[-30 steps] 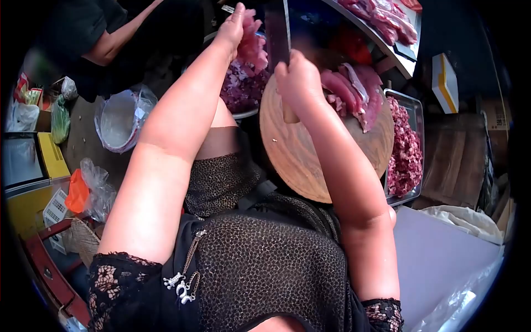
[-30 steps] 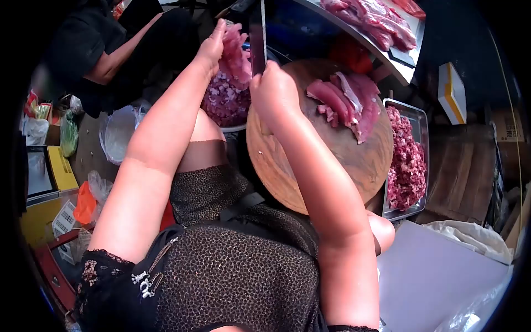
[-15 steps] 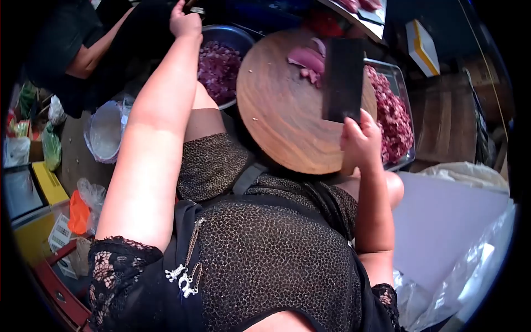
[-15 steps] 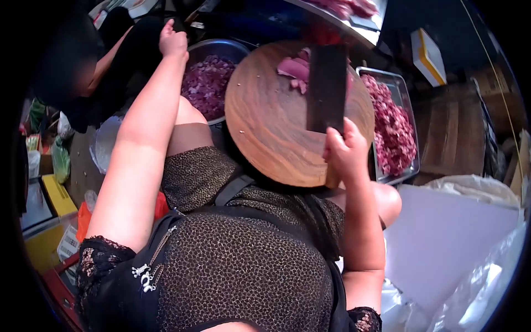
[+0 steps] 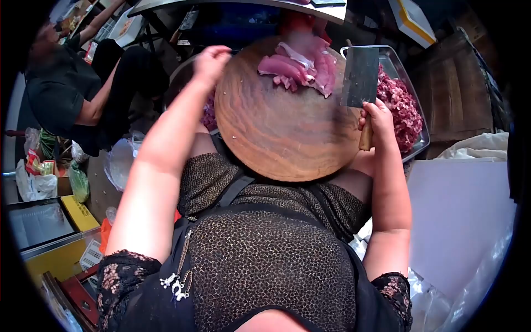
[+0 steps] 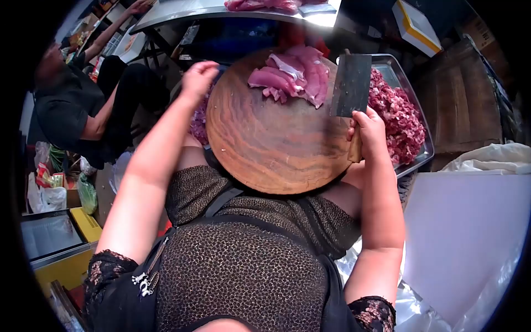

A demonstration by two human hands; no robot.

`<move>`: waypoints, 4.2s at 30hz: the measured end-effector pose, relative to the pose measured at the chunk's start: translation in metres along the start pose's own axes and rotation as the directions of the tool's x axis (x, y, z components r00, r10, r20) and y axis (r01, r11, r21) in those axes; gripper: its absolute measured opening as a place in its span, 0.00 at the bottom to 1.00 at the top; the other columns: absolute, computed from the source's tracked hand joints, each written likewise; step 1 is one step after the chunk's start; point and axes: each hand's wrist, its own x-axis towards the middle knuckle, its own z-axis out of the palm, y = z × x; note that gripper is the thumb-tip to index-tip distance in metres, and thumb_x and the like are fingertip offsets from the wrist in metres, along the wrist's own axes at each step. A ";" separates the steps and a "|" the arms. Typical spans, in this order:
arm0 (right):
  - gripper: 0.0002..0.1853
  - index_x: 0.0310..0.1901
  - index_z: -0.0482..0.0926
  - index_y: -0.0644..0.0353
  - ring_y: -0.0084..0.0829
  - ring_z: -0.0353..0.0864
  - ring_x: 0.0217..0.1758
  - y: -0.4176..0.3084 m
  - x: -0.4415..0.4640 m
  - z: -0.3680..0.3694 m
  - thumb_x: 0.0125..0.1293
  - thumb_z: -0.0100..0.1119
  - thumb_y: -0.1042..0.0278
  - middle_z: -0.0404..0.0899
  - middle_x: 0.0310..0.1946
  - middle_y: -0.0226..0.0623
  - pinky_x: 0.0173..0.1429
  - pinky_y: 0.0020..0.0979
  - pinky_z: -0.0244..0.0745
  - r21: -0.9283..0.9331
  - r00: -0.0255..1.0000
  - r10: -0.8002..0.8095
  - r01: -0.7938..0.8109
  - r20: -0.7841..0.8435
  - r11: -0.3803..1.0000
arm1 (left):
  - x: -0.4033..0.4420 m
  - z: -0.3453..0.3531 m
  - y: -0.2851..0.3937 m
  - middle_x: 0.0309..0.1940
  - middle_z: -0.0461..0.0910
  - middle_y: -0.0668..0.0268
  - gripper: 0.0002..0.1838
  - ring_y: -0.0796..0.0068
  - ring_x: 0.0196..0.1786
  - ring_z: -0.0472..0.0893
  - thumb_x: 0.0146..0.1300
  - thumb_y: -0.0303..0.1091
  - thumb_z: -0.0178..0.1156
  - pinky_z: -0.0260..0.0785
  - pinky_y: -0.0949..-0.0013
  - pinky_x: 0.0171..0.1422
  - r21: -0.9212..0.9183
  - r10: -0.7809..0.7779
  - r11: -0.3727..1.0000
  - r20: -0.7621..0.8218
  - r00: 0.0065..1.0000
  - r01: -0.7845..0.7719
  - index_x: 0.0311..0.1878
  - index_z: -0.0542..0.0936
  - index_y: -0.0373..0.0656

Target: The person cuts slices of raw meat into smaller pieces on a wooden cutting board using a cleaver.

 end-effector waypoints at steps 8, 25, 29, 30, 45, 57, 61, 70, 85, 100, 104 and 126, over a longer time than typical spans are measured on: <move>0.01 0.38 0.73 0.56 0.23 0.73 0.18 -0.008 0.009 0.012 0.69 0.54 0.71 0.73 0.23 0.28 0.22 0.30 0.73 -0.013 0.997 0.075 -0.075 0.010 0.997 | -0.083 0.160 0.061 0.57 0.73 0.51 0.34 0.50 0.63 0.72 0.52 0.53 0.71 0.66 0.53 0.69 0.723 -0.019 0.678 0.203 0.979 -0.137 0.55 0.76 0.37; 0.02 0.39 0.74 0.55 0.21 0.73 0.20 -0.007 -0.002 0.017 0.70 0.55 0.69 0.73 0.24 0.26 0.23 0.28 0.74 0.016 0.996 0.068 -0.069 0.065 0.998 | 0.003 -0.017 0.022 0.49 0.82 0.68 0.28 0.77 0.49 0.80 0.56 0.22 0.58 0.73 0.74 0.58 0.362 -0.305 0.901 0.134 0.943 0.240 0.63 0.78 0.40; 0.02 0.36 0.73 0.57 0.23 0.73 0.18 -0.009 0.003 0.022 0.68 0.54 0.71 0.73 0.22 0.28 0.21 0.29 0.73 0.011 0.997 0.060 -0.060 0.039 0.998 | 0.012 0.038 0.007 0.63 0.77 0.56 0.32 0.53 0.67 0.74 0.54 0.24 0.60 0.64 0.62 0.74 0.414 0.144 0.820 0.520 0.842 -0.395 0.66 0.75 0.44; 0.02 0.37 0.73 0.57 0.23 0.73 0.18 -0.008 0.006 0.023 0.68 0.54 0.71 0.73 0.22 0.28 0.21 0.29 0.73 0.013 0.998 0.055 -0.055 0.031 0.998 | 0.006 0.065 0.011 0.63 0.77 0.55 0.30 0.53 0.66 0.74 0.55 0.25 0.61 0.65 0.62 0.73 0.415 0.185 0.795 0.529 0.828 -0.442 0.65 0.76 0.44; 0.02 0.37 0.74 0.58 0.22 0.74 0.19 -0.011 0.000 0.016 0.68 0.53 0.72 0.74 0.23 0.28 0.22 0.29 0.73 0.053 0.999 0.049 -0.048 -0.017 0.997 | -0.073 0.087 0.130 0.40 0.86 0.66 0.15 0.78 0.41 0.83 0.64 0.35 0.69 0.77 0.72 0.48 -0.017 -0.301 0.876 0.762 0.573 0.483 0.50 0.84 0.39; 0.02 0.36 0.74 0.57 0.21 0.74 0.19 -0.007 -0.013 0.009 0.68 0.54 0.71 0.74 0.23 0.27 0.23 0.29 0.74 0.058 0.999 0.051 -0.052 0.017 0.997 | -0.228 0.093 0.075 0.45 0.85 0.59 0.18 0.65 0.46 0.86 0.70 0.40 0.62 0.79 0.67 0.51 0.041 -0.520 0.239 0.849 0.093 0.970 0.57 0.77 0.41; 0.02 0.36 0.74 0.57 0.22 0.74 0.19 -0.003 -0.016 0.005 0.68 0.54 0.71 0.74 0.23 0.28 0.23 0.29 0.74 0.033 0.998 0.061 -0.062 0.005 0.998 | -0.198 0.093 0.059 0.46 0.85 0.62 0.11 0.71 0.47 0.84 0.65 0.28 0.66 0.76 0.70 0.50 -0.017 -0.069 0.993 0.727 0.683 0.118 0.50 0.83 0.39; 0.02 0.37 0.74 0.57 0.21 0.74 0.19 -0.001 -0.014 0.001 0.67 0.54 0.71 0.74 0.23 0.27 0.23 0.29 0.74 0.058 0.998 0.055 -0.055 -0.004 0.997 | -0.124 0.061 0.093 0.32 0.84 0.65 0.19 0.76 0.33 0.82 0.53 0.39 0.76 0.75 0.70 0.37 0.623 -0.489 0.768 0.720 0.492 -0.149 0.41 0.83 0.37; 0.05 0.41 0.77 0.60 0.20 0.73 0.20 0.003 -0.029 0.014 0.68 0.56 0.70 0.73 0.22 0.27 0.24 0.27 0.73 -0.072 0.995 -0.086 0.082 -0.044 0.994 | -0.181 0.077 0.055 0.52 0.76 0.59 0.18 0.53 0.53 0.77 0.54 0.25 0.62 0.73 0.55 0.56 0.365 0.378 0.567 0.681 0.627 -0.739 0.50 0.80 0.49; 0.19 0.58 0.78 0.57 0.47 0.84 0.37 0.040 -0.132 0.063 0.65 0.58 0.69 0.84 0.33 0.46 0.41 0.43 0.79 -0.870 0.894 -0.332 0.401 0.302 0.286 | -0.175 0.047 0.070 0.44 0.79 0.59 0.12 0.56 0.48 0.79 0.55 0.33 0.67 0.75 0.61 0.53 0.269 0.305 0.564 0.810 0.500 -0.780 0.43 0.82 0.44; 0.21 0.59 0.77 0.54 0.41 0.83 0.31 0.052 -0.132 0.068 0.62 0.60 0.69 0.80 0.28 0.40 0.36 0.41 0.80 -0.904 0.861 -0.334 0.424 0.383 0.055 | -0.165 0.096 0.039 0.50 0.80 0.60 0.16 0.59 0.54 0.79 0.59 0.29 0.63 0.74 0.61 0.61 0.130 0.571 0.556 0.658 0.491 -0.821 0.51 0.82 0.39; 0.08 0.40 0.78 0.61 0.53 0.85 0.39 0.026 -0.050 0.121 0.67 0.51 0.68 0.84 0.33 0.50 0.44 0.49 0.79 -0.948 0.950 -0.112 0.302 0.291 0.100 | -0.167 0.106 0.036 0.52 0.79 0.56 0.15 0.53 0.55 0.79 0.62 0.30 0.63 0.73 0.58 0.60 0.053 0.601 0.672 0.544 0.586 -0.738 0.52 0.82 0.40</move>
